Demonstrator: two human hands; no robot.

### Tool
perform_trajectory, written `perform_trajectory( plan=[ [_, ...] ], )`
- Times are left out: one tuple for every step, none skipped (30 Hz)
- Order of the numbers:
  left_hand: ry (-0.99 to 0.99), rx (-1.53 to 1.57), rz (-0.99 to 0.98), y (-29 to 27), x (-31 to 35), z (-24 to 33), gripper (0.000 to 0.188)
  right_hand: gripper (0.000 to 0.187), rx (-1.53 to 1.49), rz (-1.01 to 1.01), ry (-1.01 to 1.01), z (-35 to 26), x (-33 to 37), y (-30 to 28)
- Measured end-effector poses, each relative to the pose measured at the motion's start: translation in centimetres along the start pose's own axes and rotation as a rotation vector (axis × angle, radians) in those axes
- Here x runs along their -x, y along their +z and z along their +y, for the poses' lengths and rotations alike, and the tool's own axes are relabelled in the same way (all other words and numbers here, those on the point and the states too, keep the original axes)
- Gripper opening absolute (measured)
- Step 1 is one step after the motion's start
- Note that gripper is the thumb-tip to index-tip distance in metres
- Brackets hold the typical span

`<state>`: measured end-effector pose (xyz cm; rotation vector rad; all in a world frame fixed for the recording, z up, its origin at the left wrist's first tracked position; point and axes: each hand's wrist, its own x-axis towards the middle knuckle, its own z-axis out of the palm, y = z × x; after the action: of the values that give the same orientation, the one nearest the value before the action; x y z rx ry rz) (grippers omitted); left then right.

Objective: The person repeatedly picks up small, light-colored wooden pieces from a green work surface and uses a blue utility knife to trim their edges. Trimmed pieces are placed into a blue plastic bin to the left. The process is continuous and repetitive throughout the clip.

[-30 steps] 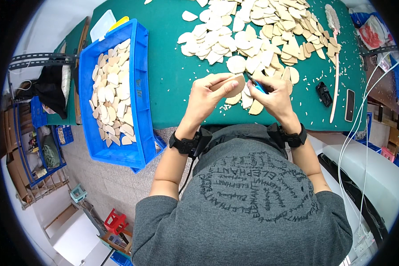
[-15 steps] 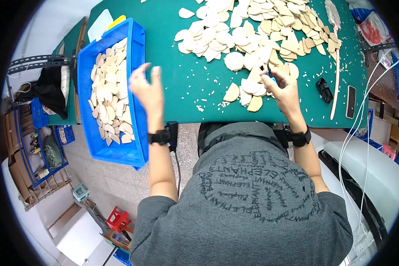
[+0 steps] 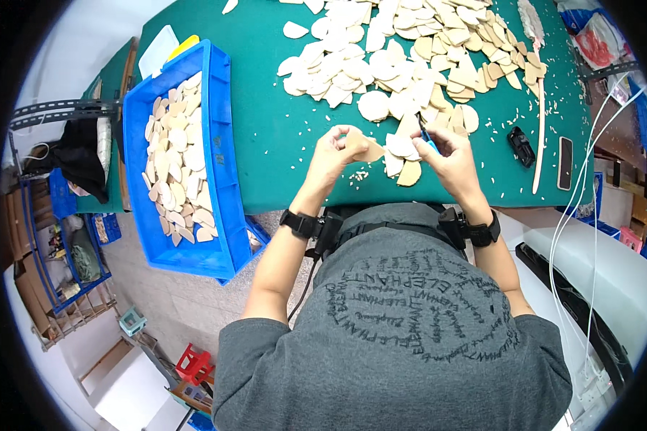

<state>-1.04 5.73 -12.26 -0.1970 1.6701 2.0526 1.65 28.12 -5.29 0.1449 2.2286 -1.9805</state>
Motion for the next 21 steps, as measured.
perform_trajectory(
  plan=[
    [-0.014, 0.114, 0.033, 0.8, 1.0, 2.1, 0.03, 0.024, 0.044, -0.032, 0.007, -0.1, -0.1, 0.3],
    [-0.026, 0.231, 0.065, 1.6, 1.9, 3.9, 0.028, 0.026, 0.071, -0.038, -0.023, -0.1, -0.1, 0.8],
    [0.018, 0.278, 0.058, 2.1, 2.5, 5.1, 0.028, 0.026, 0.099, -0.052, -0.017, -0.8, 0.0, 1.2],
    [0.061, 0.326, 0.054, 2.5, 3.2, 6.0, 0.029, 0.027, 0.126, -0.046, -0.029, -1.0, -0.1, 1.6],
    [0.105, 0.373, 0.049, 2.8, 3.7, 6.8, 0.029, 0.027, 0.153, -0.04, -0.04, -1.2, -0.2, 1.9],
    [0.134, 0.399, 0.043, 3.1, 4.1, 7.4, 0.03, 0.028, 0.163, -0.035, -0.05, -1.5, -0.2, 2.2],
    [0.146, 0.385, 0.046, 3.3, 4.5, 7.9, 0.031, 0.029, 0.173, -0.029, -0.06, -1.9, -0.2, 2.4],
    [0.157, 0.371, 0.049, 3.4, 4.8, 8.4, 0.032, 0.03, 0.183, -0.022, -0.07, -2.2, -0.3, 2.7],
    [0.166, 0.358, 0.049, 3.5, 5.0, 8.6, 0.032, 0.031, 0.215, -0.008, -0.097, -2.2, -0.4, 2.8],
    [0.176, 0.349, 0.05, 3.4, 5.1, 8.6, 0.032, 0.032, 0.247, 0.008, -0.124, -2.3, -0.5, 2.9],
    [0.185, 0.34, 0.05, 3.3, 5.1, 8.5, 0.033, 0.033, 0.279, 0.024, -0.15, -2.3, -0.6, 3.0],
    [0.194, 0.332, 0.052, 3.2, 5.2, 8.4, 0.033, 0.031, 0.296, 0.025, -0.18, -2.6, -0.5, 3.2],
    [0.202, 0.332, 0.059, 3.2, 5.3, 8.4, 0.032, 0.03, 0.313, 0.026, -0.21, -3.0, -0.5, 3.3],
    [0.21, 0.333, 0.065, 3.3, 5.4, 8.4, 0.031, 0.029, 0.329, 0.028, -0.239, -3.2, -0.5, 3.3],
    [0.218, 0.334, 0.07, 3.3, 5.4, 8.4, 0.03, 0.029, 0.325, 0.03, -0.244, -3.2, -0.5, 3.4],
    [0.228, 0.331, 0.074, 3.4, 5.4, 8.4, 0.03, 0.029, 0.32, 0.032, -0.249, -3.1, -0.6, 3.4],
    [0.237, 0.328, 0.078, 3.4, 5.4, 8.3, 0.03, 0.029, 0.315, 0.034, -0.254, -3.0, -0.6, 3.4],
    [0.247, 0.326, 0.082, 3.5, 5.3, 8.3, 0.03, 0.029, 0.321, 0.035, -0.265, -3.0, -0.6, 3.4],
    [0.253, 0.32, 0.087, 3.5, 5.3, 8.2, 0.03, 0.028, 0.326, 0.036, -0.276, -3.0, -0.6, 3.4],
    [0.259, 0.314, 0.092, 3.5, 5.3, 8.1, 0.03, 0.028, 0.331, 0.036, -0.287, -3.0, -0.6, 3.4],
    [0.266, 0.308, 0.097, 3.5, 5.3, 8.0, 0.03, 0.027, 0.31, 0.038, -0.293, -2.7, -0.7, 3.4]
  ],
)
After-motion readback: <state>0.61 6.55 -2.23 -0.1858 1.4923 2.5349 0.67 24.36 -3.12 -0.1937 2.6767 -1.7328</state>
